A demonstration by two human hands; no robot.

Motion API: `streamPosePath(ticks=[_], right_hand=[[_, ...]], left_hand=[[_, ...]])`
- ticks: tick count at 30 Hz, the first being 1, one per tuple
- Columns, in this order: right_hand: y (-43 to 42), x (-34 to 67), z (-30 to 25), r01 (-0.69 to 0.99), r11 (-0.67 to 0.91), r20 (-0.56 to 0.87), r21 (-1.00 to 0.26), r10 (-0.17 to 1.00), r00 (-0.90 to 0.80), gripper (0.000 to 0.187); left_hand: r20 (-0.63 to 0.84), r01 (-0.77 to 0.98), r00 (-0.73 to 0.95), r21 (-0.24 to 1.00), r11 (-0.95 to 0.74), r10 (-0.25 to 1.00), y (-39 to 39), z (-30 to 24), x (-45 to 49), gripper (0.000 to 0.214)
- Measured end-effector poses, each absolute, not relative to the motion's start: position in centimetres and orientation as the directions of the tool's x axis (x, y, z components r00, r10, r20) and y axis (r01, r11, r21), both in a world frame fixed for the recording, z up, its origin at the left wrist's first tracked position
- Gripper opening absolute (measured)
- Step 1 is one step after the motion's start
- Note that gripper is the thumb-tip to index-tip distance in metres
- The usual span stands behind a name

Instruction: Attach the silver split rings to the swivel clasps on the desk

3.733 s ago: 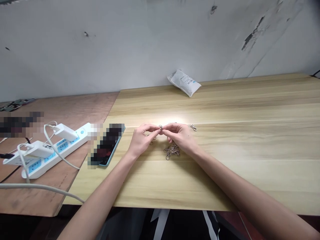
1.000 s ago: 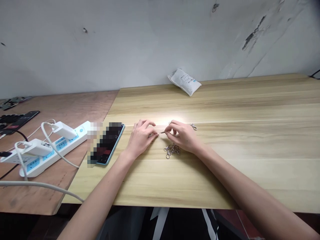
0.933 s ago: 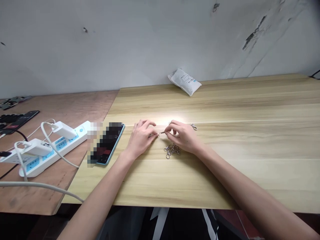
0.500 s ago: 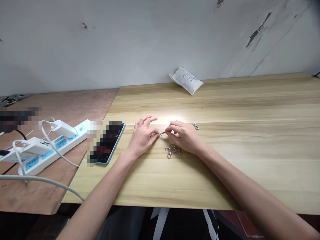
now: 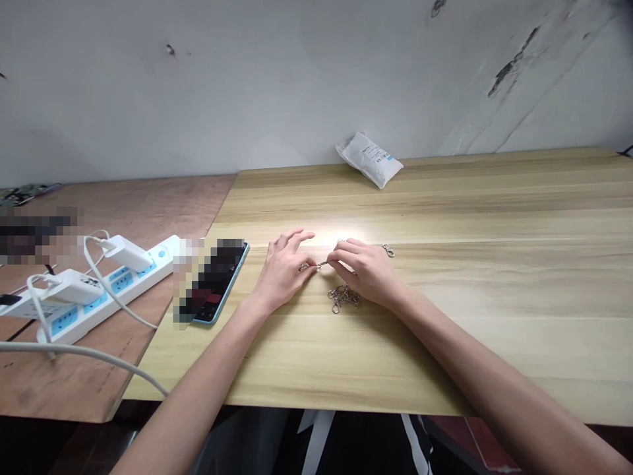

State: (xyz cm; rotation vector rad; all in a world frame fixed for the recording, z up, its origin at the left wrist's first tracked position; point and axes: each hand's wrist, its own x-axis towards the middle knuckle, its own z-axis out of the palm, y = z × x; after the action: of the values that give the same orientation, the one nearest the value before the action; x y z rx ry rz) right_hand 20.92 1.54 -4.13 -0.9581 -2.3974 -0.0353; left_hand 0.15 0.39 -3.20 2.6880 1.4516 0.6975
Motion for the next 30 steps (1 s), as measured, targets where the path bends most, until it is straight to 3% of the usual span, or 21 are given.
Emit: streamPosePath(ticks=[6,14,23,26,30], right_hand=[[1.0,20.8,-3.2,0.656,0.753,0.379,0.049,0.594,-0.710,0.025],[1.0,20.9,-3.4,0.655,0.753,0.409,0.057,0.581,-0.703,0.024],[0.5,19.5,-3.8,0.679,0.635,0.566,-0.369,0.733,-0.377,0.018],[0.1,19.0,-3.7,0.615,0.576,0.538,-0.538,0.797,-0.276,0.015],[0.1,18.9,-3.5,0.382,0.448,0.389,-0.808,0.893,-0.224,0.012]], left_hand=[[0.367,0.788,0.491,0.199,-0.582,0.790,0.4,-3.2,0.0,0.014],[0.364,0.789,0.432,0.290,-0.541,0.825,0.5,-3.1,0.0,0.013],[0.474,0.644,0.106,0.637,-0.423,0.874,0.5,-2.9,0.8,0.008],[0.468,0.607,0.007,0.701,-0.376,0.884,0.2,-3.0,1.5,0.009],[0.451,0.558,-0.034,0.749,-0.358,0.892,0.0,-3.0,1.9,0.010]])
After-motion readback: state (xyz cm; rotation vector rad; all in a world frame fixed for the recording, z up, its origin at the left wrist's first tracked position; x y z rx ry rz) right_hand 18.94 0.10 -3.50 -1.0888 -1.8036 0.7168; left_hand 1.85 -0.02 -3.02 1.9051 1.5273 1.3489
